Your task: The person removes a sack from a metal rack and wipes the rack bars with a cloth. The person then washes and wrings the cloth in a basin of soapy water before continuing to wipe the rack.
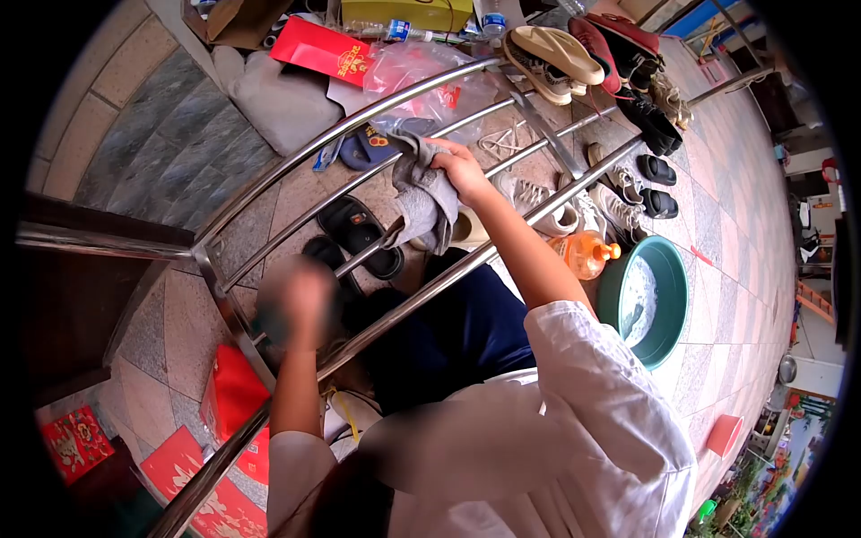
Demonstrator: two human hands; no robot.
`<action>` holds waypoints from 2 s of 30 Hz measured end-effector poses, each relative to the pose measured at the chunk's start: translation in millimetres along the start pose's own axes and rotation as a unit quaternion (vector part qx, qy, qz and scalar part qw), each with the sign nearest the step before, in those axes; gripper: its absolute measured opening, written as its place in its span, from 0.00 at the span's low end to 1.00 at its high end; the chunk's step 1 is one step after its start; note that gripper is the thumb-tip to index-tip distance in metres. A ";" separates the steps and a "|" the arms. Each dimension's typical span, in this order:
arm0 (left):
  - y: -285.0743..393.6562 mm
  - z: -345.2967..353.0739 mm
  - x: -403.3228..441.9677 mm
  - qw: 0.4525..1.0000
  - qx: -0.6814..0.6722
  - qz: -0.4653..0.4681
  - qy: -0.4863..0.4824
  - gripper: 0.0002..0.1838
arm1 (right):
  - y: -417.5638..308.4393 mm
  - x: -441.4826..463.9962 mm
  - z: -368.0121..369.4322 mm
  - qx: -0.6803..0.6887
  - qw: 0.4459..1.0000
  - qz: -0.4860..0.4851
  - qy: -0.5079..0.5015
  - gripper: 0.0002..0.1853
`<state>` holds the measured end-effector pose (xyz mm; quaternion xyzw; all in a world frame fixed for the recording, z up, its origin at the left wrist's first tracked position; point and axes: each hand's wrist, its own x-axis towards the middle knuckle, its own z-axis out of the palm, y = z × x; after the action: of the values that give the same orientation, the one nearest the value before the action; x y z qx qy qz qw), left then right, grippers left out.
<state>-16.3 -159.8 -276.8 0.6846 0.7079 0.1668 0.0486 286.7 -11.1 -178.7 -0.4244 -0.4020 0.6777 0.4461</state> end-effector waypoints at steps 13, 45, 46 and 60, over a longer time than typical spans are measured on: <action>67.2 -1.6 22.6 0.986 -0.055 0.142 0.075 0.13 | -47.7 -242.3 -224.7 0.040 0.894 -0.163 0.415 0.23; 651.2 215.5 -125.8 0.701 -0.122 0.636 -0.300 0.08 | 210.8 -430.9 -511.8 -0.598 0.563 0.272 0.501 0.24; 651.5 214.8 -126.1 0.697 -0.092 0.641 -0.308 0.09 | 214.1 -428.4 -515.7 -0.610 0.550 0.254 0.511 0.23; 643.8 217.6 -131.0 0.718 -0.135 0.630 -0.265 0.14 | 203.6 -435.8 -513.9 -0.434 0.653 0.112 0.610 0.14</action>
<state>669.5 -247.6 -307.3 0.9747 0.0416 0.0642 0.2101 818.4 -394.6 -435.0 -0.9293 -0.2374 0.0593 0.2765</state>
